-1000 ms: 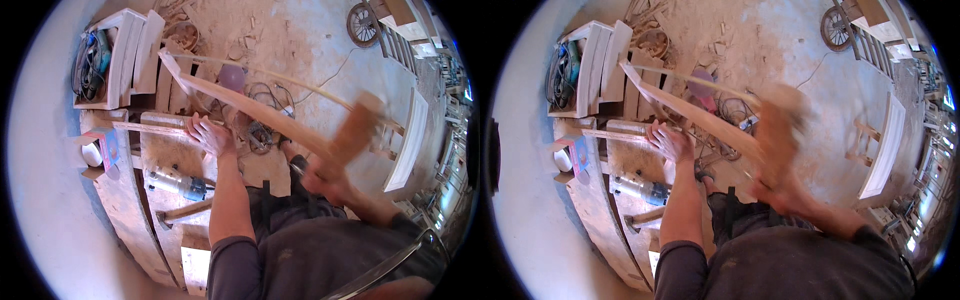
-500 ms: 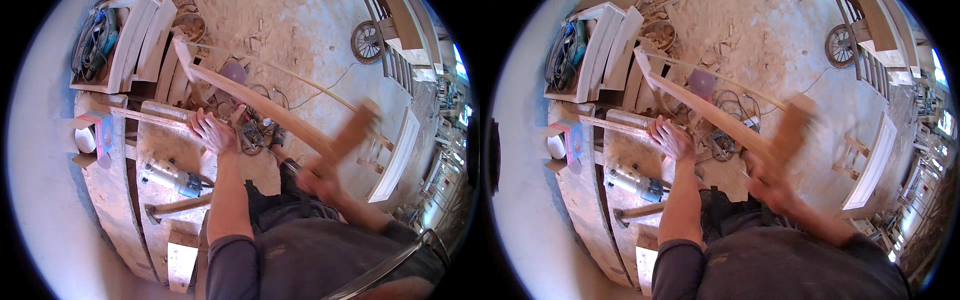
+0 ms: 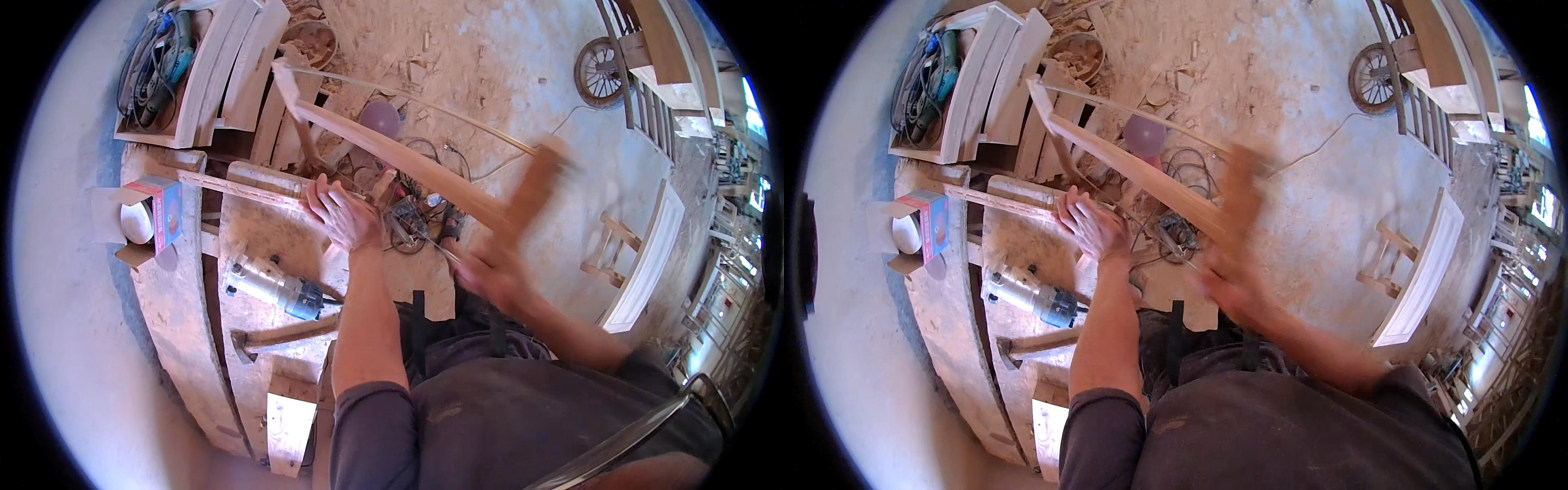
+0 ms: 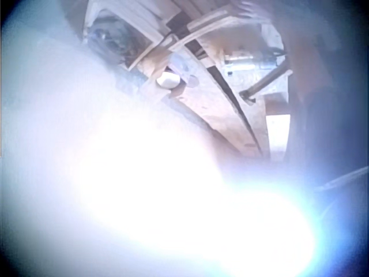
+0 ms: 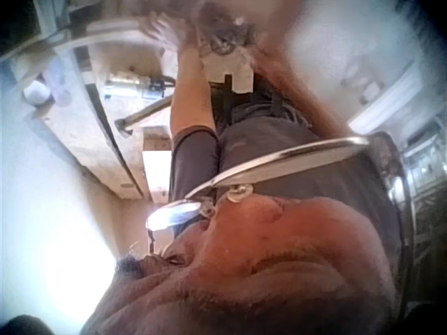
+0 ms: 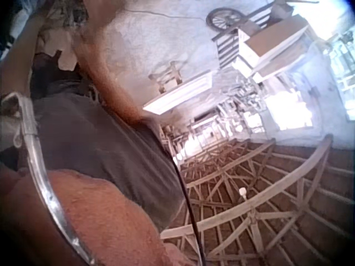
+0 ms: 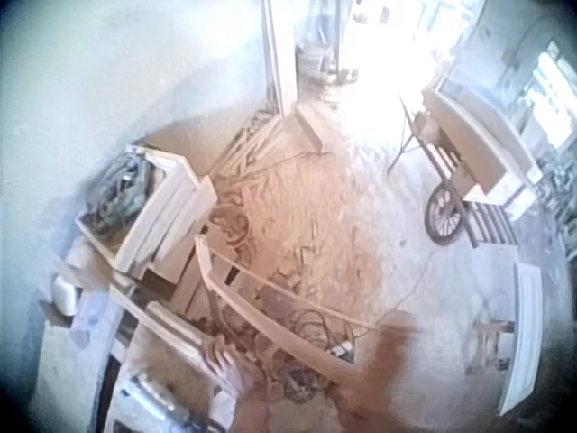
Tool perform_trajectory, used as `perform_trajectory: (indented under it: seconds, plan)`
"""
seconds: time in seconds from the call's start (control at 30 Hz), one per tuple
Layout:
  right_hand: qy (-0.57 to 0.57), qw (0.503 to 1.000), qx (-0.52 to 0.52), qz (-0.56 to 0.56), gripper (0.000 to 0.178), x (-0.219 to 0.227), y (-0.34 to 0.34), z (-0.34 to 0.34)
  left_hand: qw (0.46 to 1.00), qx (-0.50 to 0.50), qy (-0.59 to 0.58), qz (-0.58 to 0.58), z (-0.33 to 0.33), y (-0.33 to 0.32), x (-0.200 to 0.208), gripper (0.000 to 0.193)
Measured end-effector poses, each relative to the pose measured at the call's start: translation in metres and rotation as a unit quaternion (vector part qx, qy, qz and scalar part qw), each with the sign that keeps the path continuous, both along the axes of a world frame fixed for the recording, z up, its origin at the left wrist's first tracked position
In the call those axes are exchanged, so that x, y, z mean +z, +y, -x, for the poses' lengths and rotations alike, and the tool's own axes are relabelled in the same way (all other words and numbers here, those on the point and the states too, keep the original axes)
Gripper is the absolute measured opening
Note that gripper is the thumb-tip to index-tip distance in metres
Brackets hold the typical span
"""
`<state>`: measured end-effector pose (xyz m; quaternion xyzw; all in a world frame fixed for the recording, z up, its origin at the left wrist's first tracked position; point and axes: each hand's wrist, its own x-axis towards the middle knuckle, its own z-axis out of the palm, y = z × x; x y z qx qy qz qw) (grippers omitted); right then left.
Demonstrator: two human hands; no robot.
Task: The person uses a hammer and chisel to carve a groove into a large wooden plank. They then use an angle grinder to smooth the carved area and remove a small piece of wood.
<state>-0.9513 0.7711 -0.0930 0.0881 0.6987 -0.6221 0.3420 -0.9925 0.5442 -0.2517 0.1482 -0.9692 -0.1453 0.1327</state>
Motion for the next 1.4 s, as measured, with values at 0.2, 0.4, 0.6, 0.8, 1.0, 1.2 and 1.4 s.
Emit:
perform_trajectory:
  seconds: [0.2, 0.4, 0.6, 0.8, 1.0, 1.2, 1.4]
  plan:
    - [0.08, 0.987, 0.077, -0.12, 0.027, 0.005, -0.011, 0.005, 1.0, 0.006, -0.022, -0.005, -0.004, -0.002, -0.004, 0.037]
    - [0.021, 0.994, -0.042, 0.103, 0.035, 0.06, 0.039, -0.032, 1.0, 0.008, 0.012, 0.01, -0.005, -0.002, -0.002, 0.044]
    - [-0.096, 0.977, -0.109, 0.154, 0.032, -0.065, -0.053, 0.023, 1.0, 0.011, 0.007, 0.004, -0.003, -0.002, -0.005, 0.04]
    - [-0.013, 0.984, -0.061, 0.165, 0.041, 0.039, 0.046, -0.066, 1.0, 0.018, -0.01, 0.018, -0.012, -0.001, -0.004, 0.038]
    - [-0.135, 0.973, -0.141, 0.126, 0.028, -0.052, 0.001, -0.036, 1.0, -0.006, -0.013, -0.003, -0.013, 0.0, -0.001, 0.043]
    - [-0.037, 0.999, -0.027, 0.025, 0.03, -0.057, -0.029, -0.013, 1.0, -0.004, -0.02, 0.001, -0.005, 0.0, -0.001, 0.048]
    - [-0.028, 0.98, -0.104, 0.169, 0.023, 0.041, 0.051, -0.082, 1.0, -0.014, -0.015, 0.0, -0.014, -0.003, -0.007, 0.05]
